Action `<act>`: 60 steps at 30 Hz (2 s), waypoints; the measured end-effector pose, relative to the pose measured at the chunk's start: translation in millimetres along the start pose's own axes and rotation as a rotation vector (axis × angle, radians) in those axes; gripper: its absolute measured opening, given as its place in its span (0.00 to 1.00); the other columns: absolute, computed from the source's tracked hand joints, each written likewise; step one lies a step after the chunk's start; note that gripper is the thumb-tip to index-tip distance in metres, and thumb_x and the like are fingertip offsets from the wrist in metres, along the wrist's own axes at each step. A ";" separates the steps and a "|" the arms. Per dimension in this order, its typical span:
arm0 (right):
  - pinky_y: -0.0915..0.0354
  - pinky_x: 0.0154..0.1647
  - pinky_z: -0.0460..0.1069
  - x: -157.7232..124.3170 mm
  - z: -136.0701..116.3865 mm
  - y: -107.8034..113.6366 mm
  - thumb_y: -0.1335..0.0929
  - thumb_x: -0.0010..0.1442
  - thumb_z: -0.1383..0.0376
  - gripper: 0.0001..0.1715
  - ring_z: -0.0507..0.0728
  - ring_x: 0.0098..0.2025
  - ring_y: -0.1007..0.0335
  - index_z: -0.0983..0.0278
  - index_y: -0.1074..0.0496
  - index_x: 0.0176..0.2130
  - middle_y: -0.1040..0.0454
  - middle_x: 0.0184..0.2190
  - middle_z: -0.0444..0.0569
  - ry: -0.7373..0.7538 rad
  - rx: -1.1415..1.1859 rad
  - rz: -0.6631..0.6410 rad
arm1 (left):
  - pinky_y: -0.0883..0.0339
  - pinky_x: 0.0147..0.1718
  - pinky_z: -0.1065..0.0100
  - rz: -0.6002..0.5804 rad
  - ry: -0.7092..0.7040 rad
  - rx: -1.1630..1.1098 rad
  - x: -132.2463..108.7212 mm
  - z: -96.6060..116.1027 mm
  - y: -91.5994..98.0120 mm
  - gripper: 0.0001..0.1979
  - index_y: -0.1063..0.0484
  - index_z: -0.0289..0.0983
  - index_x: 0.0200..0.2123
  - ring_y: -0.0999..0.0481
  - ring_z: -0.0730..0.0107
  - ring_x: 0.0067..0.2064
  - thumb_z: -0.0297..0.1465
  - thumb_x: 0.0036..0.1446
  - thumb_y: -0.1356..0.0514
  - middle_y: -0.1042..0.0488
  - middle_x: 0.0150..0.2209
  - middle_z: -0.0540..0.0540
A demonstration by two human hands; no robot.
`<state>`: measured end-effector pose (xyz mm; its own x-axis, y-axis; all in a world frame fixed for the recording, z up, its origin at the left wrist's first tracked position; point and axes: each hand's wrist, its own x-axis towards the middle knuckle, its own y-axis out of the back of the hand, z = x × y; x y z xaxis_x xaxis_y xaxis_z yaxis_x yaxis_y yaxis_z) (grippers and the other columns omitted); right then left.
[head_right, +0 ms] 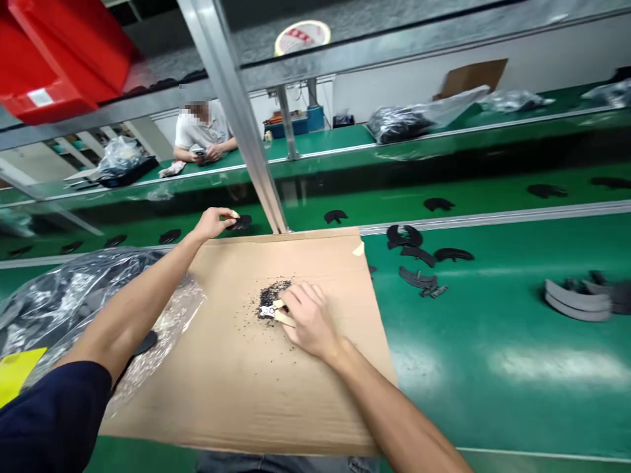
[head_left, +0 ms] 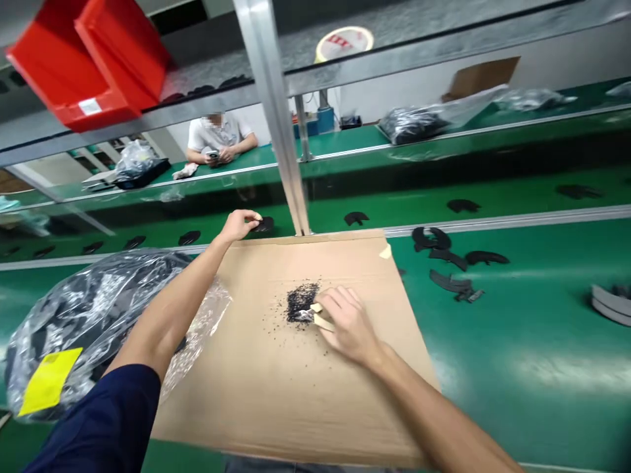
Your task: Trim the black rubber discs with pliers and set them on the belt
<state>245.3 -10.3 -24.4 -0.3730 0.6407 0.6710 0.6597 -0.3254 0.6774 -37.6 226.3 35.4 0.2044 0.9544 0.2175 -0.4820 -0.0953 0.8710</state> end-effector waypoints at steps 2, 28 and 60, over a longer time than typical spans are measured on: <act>0.41 0.40 0.54 -1.9 -0.7 -0.3 0.34 0.63 0.70 0.07 0.60 0.39 0.34 0.63 0.30 0.43 0.23 0.38 0.52 -0.029 0.014 -0.014 | 0.26 0.53 0.57 -0.027 0.034 0.035 8.3 -0.5 -12.4 0.11 0.21 0.33 0.39 0.18 0.57 0.47 0.36 0.62 0.37 0.17 0.41 0.42; 0.46 0.40 0.53 -10.3 -5.0 0.5 0.33 0.63 0.67 0.03 0.59 0.41 0.38 0.62 0.31 0.40 0.26 0.37 0.50 -0.045 -0.023 -0.163 | 0.31 0.61 0.57 -0.344 -0.503 -0.002 59.8 185.9 -152.9 0.15 0.20 0.36 0.46 0.23 0.53 0.59 0.23 0.59 0.43 0.22 0.56 0.39; 0.28 0.32 0.51 24.3 2.5 6.6 0.23 0.54 0.49 0.18 0.57 0.31 0.28 0.59 0.23 0.37 0.23 0.31 0.46 -0.781 0.766 -0.096 | 0.26 0.48 0.59 -0.351 0.131 0.315 -215.6 -23.8 52.4 0.14 0.25 0.36 0.33 0.19 0.55 0.43 0.35 0.69 0.45 0.21 0.36 0.39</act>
<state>242.2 4.9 -4.4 -0.1072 0.9920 0.0668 0.9811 0.0946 0.1691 -127.2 22.3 23.6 0.1900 0.9698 -0.1528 -0.1175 0.1770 0.9772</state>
